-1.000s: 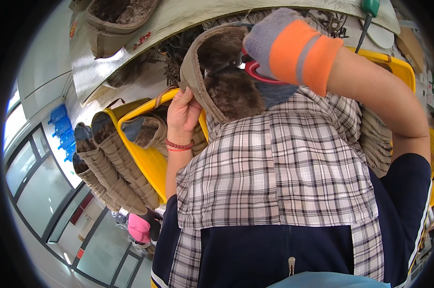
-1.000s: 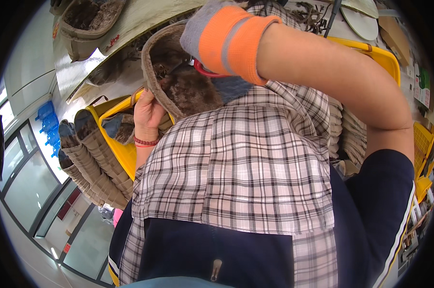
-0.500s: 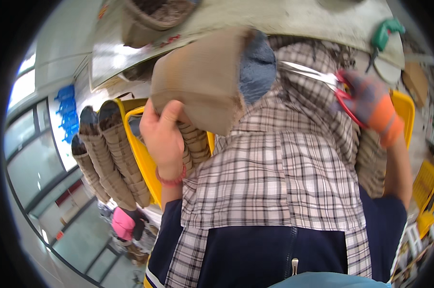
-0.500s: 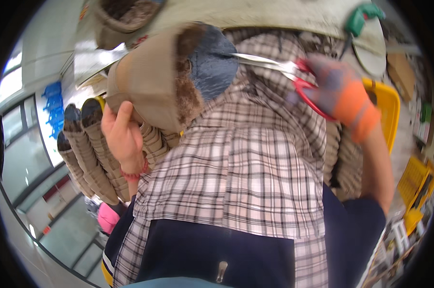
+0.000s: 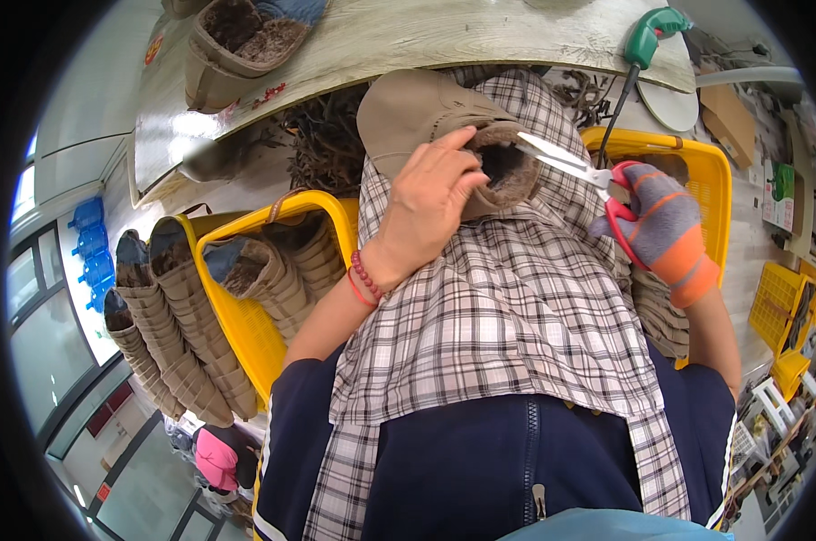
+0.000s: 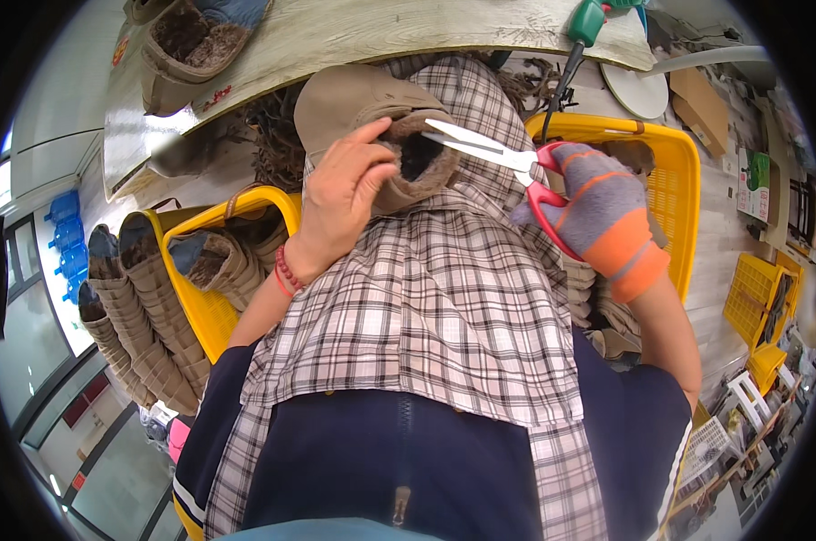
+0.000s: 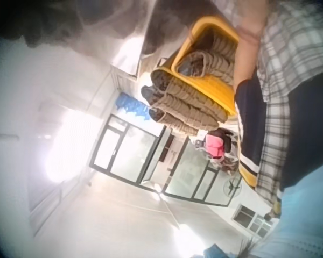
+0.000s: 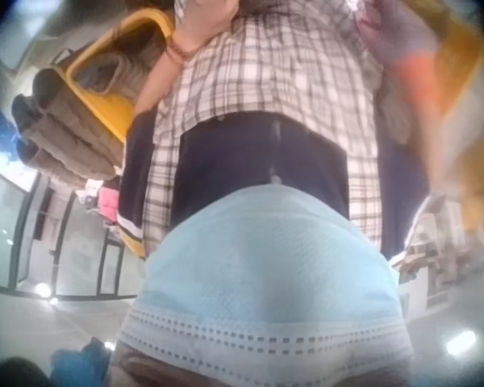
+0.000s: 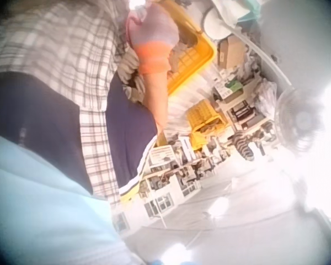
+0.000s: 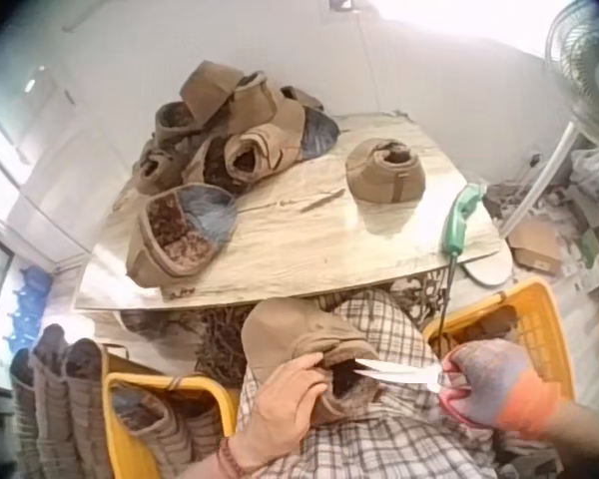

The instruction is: The person trims the fuzzy lining of multiple slipper uppers using shears. They pick each slipper from a yellow crate, cut the interior lining, and place the finished items on a nearby table. The process is repeated for several units.

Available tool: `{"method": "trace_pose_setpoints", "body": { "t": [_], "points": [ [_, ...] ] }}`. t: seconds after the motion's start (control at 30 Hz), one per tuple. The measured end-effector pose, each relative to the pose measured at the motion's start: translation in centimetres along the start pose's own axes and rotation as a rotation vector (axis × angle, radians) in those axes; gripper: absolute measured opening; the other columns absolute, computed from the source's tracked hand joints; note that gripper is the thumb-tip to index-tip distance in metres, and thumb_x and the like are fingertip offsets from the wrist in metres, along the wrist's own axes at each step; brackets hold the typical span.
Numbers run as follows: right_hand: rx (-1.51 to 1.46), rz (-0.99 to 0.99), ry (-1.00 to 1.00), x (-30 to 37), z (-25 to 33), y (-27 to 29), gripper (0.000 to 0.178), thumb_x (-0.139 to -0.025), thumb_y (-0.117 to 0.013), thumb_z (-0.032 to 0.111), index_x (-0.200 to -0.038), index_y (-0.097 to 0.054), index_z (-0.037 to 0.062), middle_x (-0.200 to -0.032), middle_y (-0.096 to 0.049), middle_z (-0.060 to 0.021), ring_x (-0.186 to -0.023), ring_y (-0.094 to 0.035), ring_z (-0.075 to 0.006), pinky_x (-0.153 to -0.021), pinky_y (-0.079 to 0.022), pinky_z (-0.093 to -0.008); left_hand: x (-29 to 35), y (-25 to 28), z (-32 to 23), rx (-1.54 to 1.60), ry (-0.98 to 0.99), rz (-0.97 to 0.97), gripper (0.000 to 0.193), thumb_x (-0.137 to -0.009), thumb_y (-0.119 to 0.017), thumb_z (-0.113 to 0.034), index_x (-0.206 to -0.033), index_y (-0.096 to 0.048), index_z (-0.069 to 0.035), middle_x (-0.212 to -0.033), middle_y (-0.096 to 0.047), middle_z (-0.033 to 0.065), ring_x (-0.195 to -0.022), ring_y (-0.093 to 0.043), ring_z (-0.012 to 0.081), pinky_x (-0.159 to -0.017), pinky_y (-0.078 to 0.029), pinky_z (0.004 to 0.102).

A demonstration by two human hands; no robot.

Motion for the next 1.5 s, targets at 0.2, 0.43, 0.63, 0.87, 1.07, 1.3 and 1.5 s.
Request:
{"method": "trace_pose_setpoints", "body": {
  "t": [0.2, 0.43, 0.63, 0.87, 1.07, 1.3, 1.5],
  "points": [
    [0.165, 0.095, 0.106, -0.5, 1.9, -0.8, 0.041, -0.068, -0.075, 0.037, -0.093, -0.063, 0.0071, -0.083, -0.064, -0.0127, -0.077, -0.062, -0.0307, -0.068, -0.049, -0.0388, 1.1, 0.6, 1.1, 0.084, 0.048, -0.172, 0.015, -0.077, -0.060, 0.006, -0.088, -0.053, -0.001, -0.088, -0.055, 0.0125, -0.074, -0.057, 0.0268, -0.065, -0.047, 0.0330],
    [0.158, 0.143, 0.085, -0.9, 3.1, -0.8, 0.049, -0.064, -0.076, 0.045, -0.090, -0.064, 0.0057, -0.081, -0.065, -0.0128, -0.075, -0.063, -0.0311, -0.067, -0.050, -0.0385, 1.4, 0.3, 2.2, 0.199, 0.112, -0.228, 0.018, -0.074, -0.056, 0.010, -0.086, -0.049, -0.002, -0.081, -0.051, 0.0093, -0.062, -0.053, 0.0197, -0.055, -0.044, 0.0284],
    [0.178, 0.311, -0.034, -1.2, 2.3, -2.0, 0.060, -0.062, -0.074, 0.057, -0.091, -0.065, 0.0051, -0.079, -0.065, -0.0135, -0.070, -0.064, -0.0310, -0.063, -0.050, -0.0382, 1.3, -0.3, 2.4, 0.185, 0.120, -0.190, 0.019, -0.075, -0.057, 0.009, -0.086, -0.049, -0.004, -0.083, -0.051, 0.0061, -0.065, -0.051, 0.0137, -0.058, -0.044, 0.0241],
    [0.141, 0.300, -0.074, -1.3, 2.0, -2.8, 0.063, -0.060, -0.074, 0.060, -0.091, -0.065, 0.0060, -0.075, -0.065, -0.0136, -0.067, -0.064, -0.0300, -0.059, -0.050, -0.0372, 0.7, -0.1, 1.8, 0.212, 0.081, -0.238, 0.021, -0.068, -0.053, 0.011, -0.083, -0.048, -0.003, -0.076, -0.049, 0.0109, -0.060, -0.052, 0.0263, -0.051, -0.042, 0.0336],
    [0.171, 0.276, -0.055, -1.4, 2.5, -3.0, 0.061, -0.061, -0.073, 0.060, -0.091, -0.065, 0.0072, -0.070, -0.065, -0.0125, -0.062, -0.064, -0.0301, -0.057, -0.050, -0.0371, 0.8, -0.1, 1.7, 0.201, 0.093, -0.224, 0.021, -0.069, -0.051, 0.011, -0.084, -0.048, -0.003, -0.076, -0.049, 0.0115, -0.061, -0.052, 0.0280, -0.052, -0.042, 0.0352],
    [0.210, 0.206, -0.016, -1.7, 2.9, -3.1, 0.045, -0.067, -0.073, 0.047, -0.090, -0.066, 0.0088, -0.075, -0.066, -0.0112, -0.066, -0.064, -0.0294, -0.060, -0.050, -0.0369, 1.1, -0.4, 1.9, 0.192, 0.099, -0.186, 0.019, -0.074, -0.055, 0.009, -0.086, -0.048, -0.004, -0.081, -0.050, 0.0065, -0.063, -0.051, 0.0146, -0.056, -0.043, 0.0250],
    [0.075, 0.182, 0.024, -1.0, 2.1, -1.2, 0.037, -0.069, -0.075, 0.034, -0.094, -0.065, 0.0086, -0.082, -0.066, -0.0113, -0.068, -0.064, -0.0290, -0.062, -0.050, -0.0372, 1.2, 1.8, 1.5, 0.244, 0.126, -0.260, 0.020, -0.070, -0.050, 0.012, -0.083, -0.047, -0.003, -0.077, -0.048, 0.0074, -0.062, -0.050, 0.0180, -0.053, -0.040, 0.0287]
  ]
}}
Point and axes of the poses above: each hand's wrist, its own x-axis away from the middle knuckle, its own y-axis out of the back of the hand, z = x × y, the point moved 8 cm from there along -x, towards the middle knuckle
